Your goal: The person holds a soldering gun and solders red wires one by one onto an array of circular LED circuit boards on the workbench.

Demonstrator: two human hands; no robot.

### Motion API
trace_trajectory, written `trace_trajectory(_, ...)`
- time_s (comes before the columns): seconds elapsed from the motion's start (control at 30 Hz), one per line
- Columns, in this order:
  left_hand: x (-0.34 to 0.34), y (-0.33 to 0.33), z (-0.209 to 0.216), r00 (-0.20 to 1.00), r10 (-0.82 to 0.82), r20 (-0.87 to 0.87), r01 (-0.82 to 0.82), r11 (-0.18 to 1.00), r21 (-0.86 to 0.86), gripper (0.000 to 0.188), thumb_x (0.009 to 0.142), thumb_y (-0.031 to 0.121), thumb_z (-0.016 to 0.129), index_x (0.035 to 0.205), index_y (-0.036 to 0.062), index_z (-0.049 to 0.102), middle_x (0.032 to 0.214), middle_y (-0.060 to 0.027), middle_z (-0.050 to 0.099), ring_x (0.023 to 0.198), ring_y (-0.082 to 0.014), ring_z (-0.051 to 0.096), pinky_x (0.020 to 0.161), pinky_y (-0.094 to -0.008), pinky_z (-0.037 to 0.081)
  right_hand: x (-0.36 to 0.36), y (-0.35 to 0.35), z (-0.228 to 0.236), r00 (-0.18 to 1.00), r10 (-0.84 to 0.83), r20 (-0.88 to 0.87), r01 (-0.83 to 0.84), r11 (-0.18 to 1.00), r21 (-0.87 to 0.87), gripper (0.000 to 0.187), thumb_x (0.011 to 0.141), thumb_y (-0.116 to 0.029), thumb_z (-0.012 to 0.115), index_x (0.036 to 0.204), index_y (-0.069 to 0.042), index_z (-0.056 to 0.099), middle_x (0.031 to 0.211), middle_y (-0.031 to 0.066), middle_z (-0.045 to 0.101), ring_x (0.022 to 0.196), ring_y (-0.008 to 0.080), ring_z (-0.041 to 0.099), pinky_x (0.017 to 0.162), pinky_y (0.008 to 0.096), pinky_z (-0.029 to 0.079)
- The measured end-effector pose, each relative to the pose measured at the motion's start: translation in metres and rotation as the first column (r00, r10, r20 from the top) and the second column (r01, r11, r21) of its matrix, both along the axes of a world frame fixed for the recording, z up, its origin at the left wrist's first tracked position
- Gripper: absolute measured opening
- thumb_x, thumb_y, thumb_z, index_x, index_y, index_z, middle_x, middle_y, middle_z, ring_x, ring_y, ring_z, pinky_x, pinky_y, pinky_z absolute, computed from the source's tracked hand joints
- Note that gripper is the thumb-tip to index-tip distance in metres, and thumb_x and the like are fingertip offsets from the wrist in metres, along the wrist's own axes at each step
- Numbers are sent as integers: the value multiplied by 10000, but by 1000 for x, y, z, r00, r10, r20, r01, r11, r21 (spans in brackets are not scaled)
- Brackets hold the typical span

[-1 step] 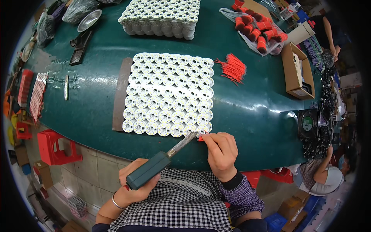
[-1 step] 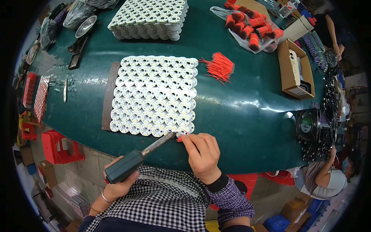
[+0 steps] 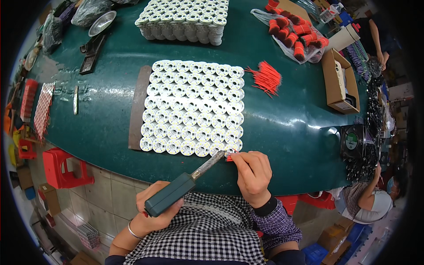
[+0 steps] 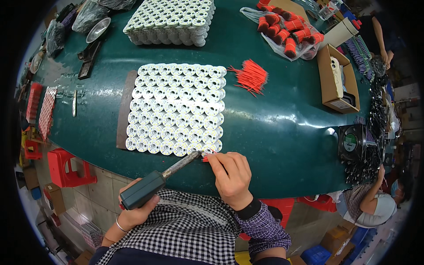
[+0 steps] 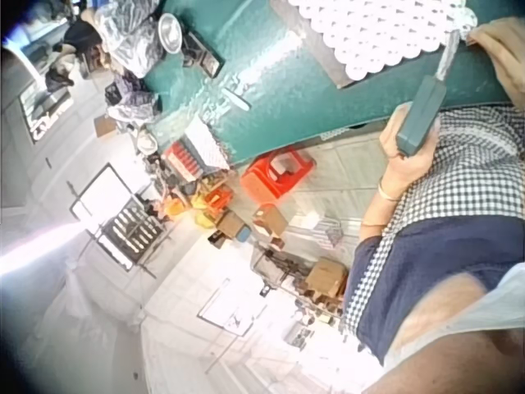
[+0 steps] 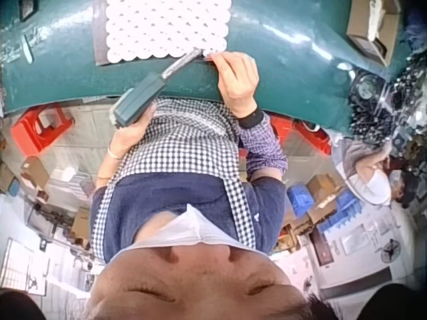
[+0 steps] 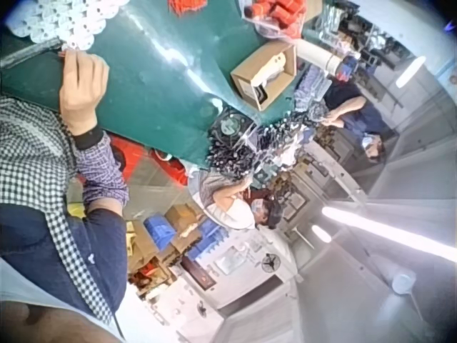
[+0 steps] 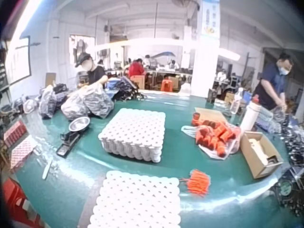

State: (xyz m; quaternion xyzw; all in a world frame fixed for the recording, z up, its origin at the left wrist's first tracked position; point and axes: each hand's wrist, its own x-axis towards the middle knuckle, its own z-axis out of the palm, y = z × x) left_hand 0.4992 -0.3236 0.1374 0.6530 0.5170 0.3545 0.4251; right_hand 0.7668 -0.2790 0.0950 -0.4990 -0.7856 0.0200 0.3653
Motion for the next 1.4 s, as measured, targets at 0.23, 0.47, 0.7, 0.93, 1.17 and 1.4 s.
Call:
trace_trajectory(0.23,-1,1,-1,999,-22,-23,21,1000,-13,215,752,4,816,925,-54,702,910,-157,717,786,-260,720,690,-333,577,0,0,0,1000,10,10,-10,1000,-2,288,725,25,703,1011,5,725,950,101,681,843,283,646,755,405,547)
trace_trajectory(0.47,-4,1,-3,998,-43,-44,45,999,30,215,740,21,824,906,-45,705,845,-143,690,704,-237,687,603,-321,540,0,-1,-1,1000,8,17,-8,1000,-6,299,717,24,705,1014,1,725,954,98,681,846,283,646,748,400,544)
trace_trajectory(0.7,-16,-13,-8,999,51,-14,-50,998,36,271,775,55,793,1014,-48,719,867,-146,690,684,-230,671,597,-319,535,0,0,0,1000,-4,10,4,1000,-11,311,707,34,713,1015,-5,726,960,94,680,837,275,647,735,392,538)
trace_trajectory(0.93,-15,-8,-7,999,52,9,-52,998,-29,295,783,50,785,1055,-44,718,907,-155,701,706,-233,679,617,-316,540,1,4,21,993,-26,-111,25,1000,-15,311,718,82,738,1017,-4,724,943,84,687,824,264,655,727,379,526)
trace_trajectory(1.17,-7,1,-3,995,96,11,-93,981,-170,301,791,41,792,1072,-42,719,922,-139,705,729,-212,684,631,-301,542,2,23,24,995,-32,-91,24,996,-91,300,724,82,737,1013,1,722,927,93,691,794,259,659,699,364,509)
trace_trajectory(1.4,0,13,0,998,57,5,-56,991,-125,274,787,24,792,1040,-53,722,955,-149,717,758,-212,702,640,-298,553,1,28,16,997,-18,-76,8,993,-120,281,713,73,726,985,2,720,927,92,684,806,251,657,691,369,508)
